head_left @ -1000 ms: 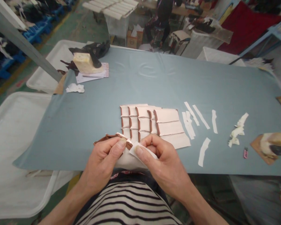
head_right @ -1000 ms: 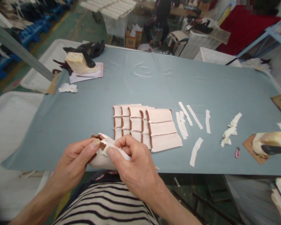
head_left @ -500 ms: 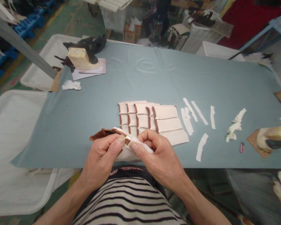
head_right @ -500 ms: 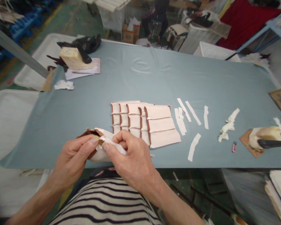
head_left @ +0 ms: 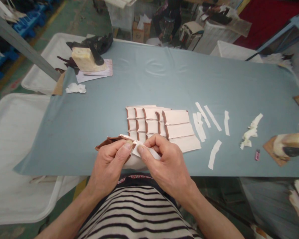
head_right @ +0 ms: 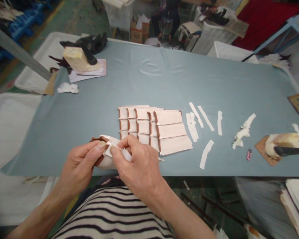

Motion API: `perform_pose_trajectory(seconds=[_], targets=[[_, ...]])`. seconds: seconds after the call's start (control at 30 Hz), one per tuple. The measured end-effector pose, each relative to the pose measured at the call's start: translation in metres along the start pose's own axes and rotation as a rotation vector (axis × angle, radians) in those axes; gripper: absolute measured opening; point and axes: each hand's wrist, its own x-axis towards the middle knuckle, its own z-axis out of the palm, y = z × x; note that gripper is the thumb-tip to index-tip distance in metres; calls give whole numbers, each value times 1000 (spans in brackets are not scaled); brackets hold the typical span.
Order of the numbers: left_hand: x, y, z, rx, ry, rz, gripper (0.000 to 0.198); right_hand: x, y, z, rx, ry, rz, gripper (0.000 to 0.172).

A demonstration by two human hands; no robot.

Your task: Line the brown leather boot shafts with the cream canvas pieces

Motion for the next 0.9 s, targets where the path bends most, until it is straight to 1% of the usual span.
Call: perform_pose_trajectory(seconds=[0.13,0.37,0.5,0.6,0.67,0.77,0.83,0.9], targets=[[-1,-4,0,-7,13,-4,48,-2,0,5,-76,74,-31,22],[-3,-7,1,-47,20,-27,48,0,1,6,-75,42,-27,22],[-3,-14,0,-56,28,-26,49,-1,2,8,-125,74,-78,20],[-5,-20,-3,-91,13,-37,49,-3,4,11,-168,94,-112,19],[-7,-23,-6,-105,-13,-48,44,-3,4,12,-180,103,-120,18],[-8,-21,-8,-99,-60,-64,27,-4,4,13,-174,117,-122,19],[-7,-17,-7,-69,-49,-65,23,-4,4,13,-154,117,-111,19],[-5,-11,-4,-10,-7,-55,22,-3,4,12,-119,95,-87,20]])
